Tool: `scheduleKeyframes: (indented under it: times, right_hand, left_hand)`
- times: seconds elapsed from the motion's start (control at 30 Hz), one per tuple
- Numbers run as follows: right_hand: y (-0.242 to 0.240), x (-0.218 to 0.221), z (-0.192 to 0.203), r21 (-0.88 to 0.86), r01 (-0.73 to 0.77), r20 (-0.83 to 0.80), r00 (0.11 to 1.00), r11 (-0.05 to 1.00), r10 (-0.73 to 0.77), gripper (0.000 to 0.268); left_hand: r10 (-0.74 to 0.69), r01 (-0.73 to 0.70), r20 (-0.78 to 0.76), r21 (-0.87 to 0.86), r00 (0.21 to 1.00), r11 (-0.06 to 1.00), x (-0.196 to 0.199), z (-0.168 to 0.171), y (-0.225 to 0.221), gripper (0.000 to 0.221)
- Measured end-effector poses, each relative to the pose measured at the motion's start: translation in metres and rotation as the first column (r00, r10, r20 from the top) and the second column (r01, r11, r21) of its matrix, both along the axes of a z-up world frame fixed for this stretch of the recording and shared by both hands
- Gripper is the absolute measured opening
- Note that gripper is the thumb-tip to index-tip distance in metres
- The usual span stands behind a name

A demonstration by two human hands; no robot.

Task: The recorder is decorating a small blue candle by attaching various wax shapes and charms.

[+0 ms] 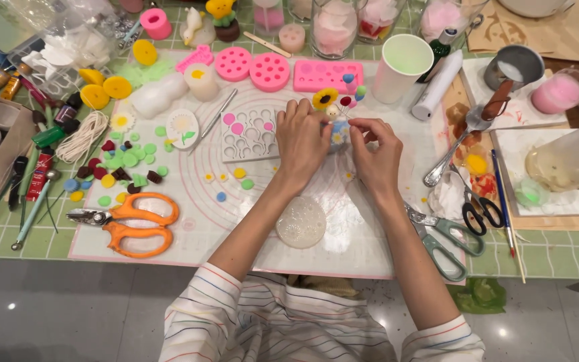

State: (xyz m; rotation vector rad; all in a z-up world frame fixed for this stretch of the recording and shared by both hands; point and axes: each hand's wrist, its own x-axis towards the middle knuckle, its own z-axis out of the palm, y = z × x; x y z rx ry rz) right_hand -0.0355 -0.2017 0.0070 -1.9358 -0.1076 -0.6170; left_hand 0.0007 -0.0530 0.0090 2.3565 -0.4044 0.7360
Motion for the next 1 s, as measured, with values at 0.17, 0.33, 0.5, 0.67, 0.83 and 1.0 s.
scheduleKeyframes:
  times: [0.17, 0.33, 0.5, 0.67, 0.83, 1.0]
  right_hand:
    - [-0.002, 0.001, -0.006, -0.012, -0.024, 0.014, 1.000, 1.000, 0.024, 0.012]
    - [0.000, -0.001, -0.003, -0.021, -0.034, 0.007, 0.999, 0.999, 0.034, 0.013]
    - [0.000, 0.001, -0.013, -0.179, -0.040, 0.033, 0.998, 0.983, 0.047, 0.021]
    - [0.003, 0.001, -0.012, -0.212, -0.045, 0.012, 0.999, 0.976, 0.049, 0.026]
    - [0.005, -0.001, -0.009, -0.212, -0.050, -0.020, 0.999, 0.976, 0.047, 0.028]
    - [0.007, 0.000, -0.007, -0.194, -0.053, -0.036, 0.998, 0.980, 0.047, 0.029]
  left_hand:
    - [0.000, -0.002, -0.026, -0.060, 1.000, 0.998, 0.003, -0.006, -0.002, 0.014]
    - [-0.013, 0.009, -0.048, -0.095, 0.999, 0.995, 0.005, -0.009, -0.001, 0.013]
    - [-0.028, 0.019, -0.079, -0.114, 0.996, 0.993, 0.005, -0.005, 0.001, 0.013]
    - [-0.040, 0.027, -0.119, -0.107, 0.992, 0.994, 0.006, -0.006, 0.004, 0.013]
    - [-0.042, 0.030, -0.113, -0.112, 0.993, 0.993, 0.009, -0.008, 0.004, 0.012]
    - [-0.022, 0.010, -0.103, -0.120, 0.994, 0.993, 0.010, -0.010, 0.004, 0.012]
